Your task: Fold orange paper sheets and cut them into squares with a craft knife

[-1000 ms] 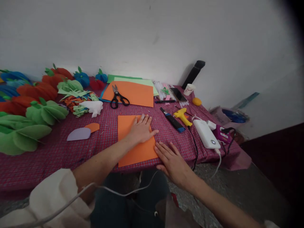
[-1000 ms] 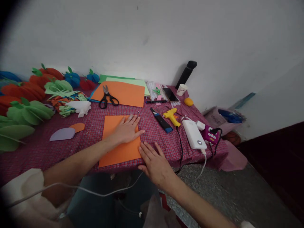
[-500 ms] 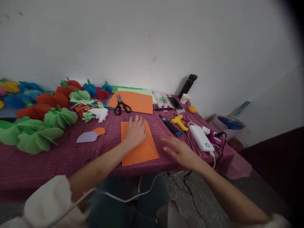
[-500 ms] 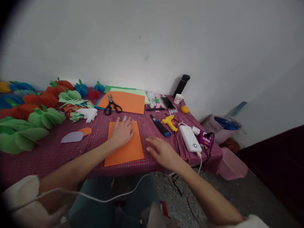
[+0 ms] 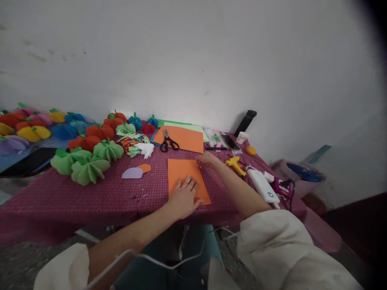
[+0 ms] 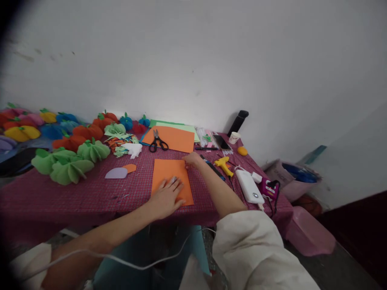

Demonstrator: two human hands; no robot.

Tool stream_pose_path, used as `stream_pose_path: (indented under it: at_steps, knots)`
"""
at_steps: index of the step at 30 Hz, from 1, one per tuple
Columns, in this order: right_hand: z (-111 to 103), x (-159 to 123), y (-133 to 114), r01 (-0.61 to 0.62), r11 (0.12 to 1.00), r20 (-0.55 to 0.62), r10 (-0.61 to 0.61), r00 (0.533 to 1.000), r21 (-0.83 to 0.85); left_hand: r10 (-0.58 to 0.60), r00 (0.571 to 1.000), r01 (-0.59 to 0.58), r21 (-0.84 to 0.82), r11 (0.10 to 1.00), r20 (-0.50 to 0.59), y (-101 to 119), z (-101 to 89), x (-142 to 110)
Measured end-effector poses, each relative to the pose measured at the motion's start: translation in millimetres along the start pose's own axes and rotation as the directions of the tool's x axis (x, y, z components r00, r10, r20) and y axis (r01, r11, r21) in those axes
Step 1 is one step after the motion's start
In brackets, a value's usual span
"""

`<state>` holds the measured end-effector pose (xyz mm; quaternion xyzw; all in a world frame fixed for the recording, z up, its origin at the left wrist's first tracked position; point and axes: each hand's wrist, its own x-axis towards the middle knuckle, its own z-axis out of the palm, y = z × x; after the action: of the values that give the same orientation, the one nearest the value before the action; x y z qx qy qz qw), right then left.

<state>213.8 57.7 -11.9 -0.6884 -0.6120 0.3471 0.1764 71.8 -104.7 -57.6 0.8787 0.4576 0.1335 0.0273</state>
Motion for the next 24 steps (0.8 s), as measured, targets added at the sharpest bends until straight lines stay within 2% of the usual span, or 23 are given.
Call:
stream_pose_path:
  at_steps: [6, 14, 20, 24]
  knots:
    - [-1.4, 4.6, 3.8, -0.014, 0.994, 0.064, 0.021, 0.998, -0.111, -0.006, 0.999, 0.006, -0.005, 1.000, -0.048, 0.8, -0.7, -2.0]
    - [4.1, 9.5, -9.7, 0.089, 0.916, -0.036, -0.112, 0.993, -0.391, -0.017, 1.000, 0.015, -0.038, 0.999, -0.027, 2.4, -4.5, -3.2]
    - [12.3, 12.1, -20.3, 0.128, 0.867, 0.046, -0.121, 0.992, -0.482, -0.021, 1.000, 0.020, -0.050, 0.999, -0.021, 2.5, -5.4, -2.9]
    - [11.1, 13.8, -18.8, 0.200, 0.824, 0.091, -0.179, 0.980, -0.530, -0.018, 0.999, 0.016, -0.051, 0.999, -0.034, 2.2, -4.6, -3.3]
